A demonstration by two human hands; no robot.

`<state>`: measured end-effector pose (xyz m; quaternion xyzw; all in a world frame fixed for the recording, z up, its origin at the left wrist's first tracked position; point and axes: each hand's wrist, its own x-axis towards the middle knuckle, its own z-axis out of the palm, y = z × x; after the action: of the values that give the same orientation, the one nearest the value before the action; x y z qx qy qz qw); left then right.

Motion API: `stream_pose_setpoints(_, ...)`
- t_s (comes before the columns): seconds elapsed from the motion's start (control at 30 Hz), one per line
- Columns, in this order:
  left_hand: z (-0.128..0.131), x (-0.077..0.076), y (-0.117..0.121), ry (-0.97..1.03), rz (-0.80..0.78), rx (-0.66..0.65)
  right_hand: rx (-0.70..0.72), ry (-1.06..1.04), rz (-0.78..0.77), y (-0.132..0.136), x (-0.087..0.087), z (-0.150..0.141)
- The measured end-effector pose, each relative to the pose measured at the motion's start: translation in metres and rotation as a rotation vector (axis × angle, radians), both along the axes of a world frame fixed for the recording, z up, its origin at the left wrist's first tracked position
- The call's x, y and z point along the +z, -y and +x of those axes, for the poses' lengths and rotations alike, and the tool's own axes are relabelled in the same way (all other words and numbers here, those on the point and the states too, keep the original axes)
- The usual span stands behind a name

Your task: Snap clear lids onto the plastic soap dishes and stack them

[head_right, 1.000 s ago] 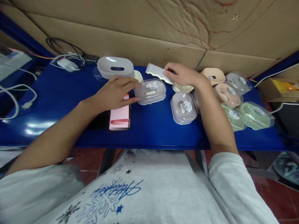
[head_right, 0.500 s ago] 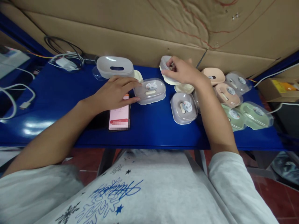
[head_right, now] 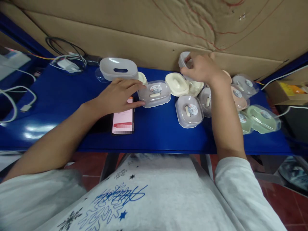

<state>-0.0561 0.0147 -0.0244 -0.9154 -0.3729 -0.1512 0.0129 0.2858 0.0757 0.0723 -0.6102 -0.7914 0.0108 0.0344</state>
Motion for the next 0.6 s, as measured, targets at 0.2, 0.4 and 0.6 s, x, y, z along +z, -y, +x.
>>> stream_pose_setpoints(0.2, 0.004, 0.0, 0.003, 0.015, -0.031, 0.04, -0.06, 0.08, -0.173, 0.0, 0.008, 0.023)
stream_pose_setpoints(0.4, 0.006, 0.002, 0.004, 0.136, -0.128, 0.082, 0.321, -0.096, -0.256, 0.015, 0.0, -0.004)
stream_pose_setpoints(0.6, 0.007, -0.004, 0.002, 0.189, -0.093, 0.153, 0.557, -0.189, -0.202, 0.021, -0.016, -0.039)
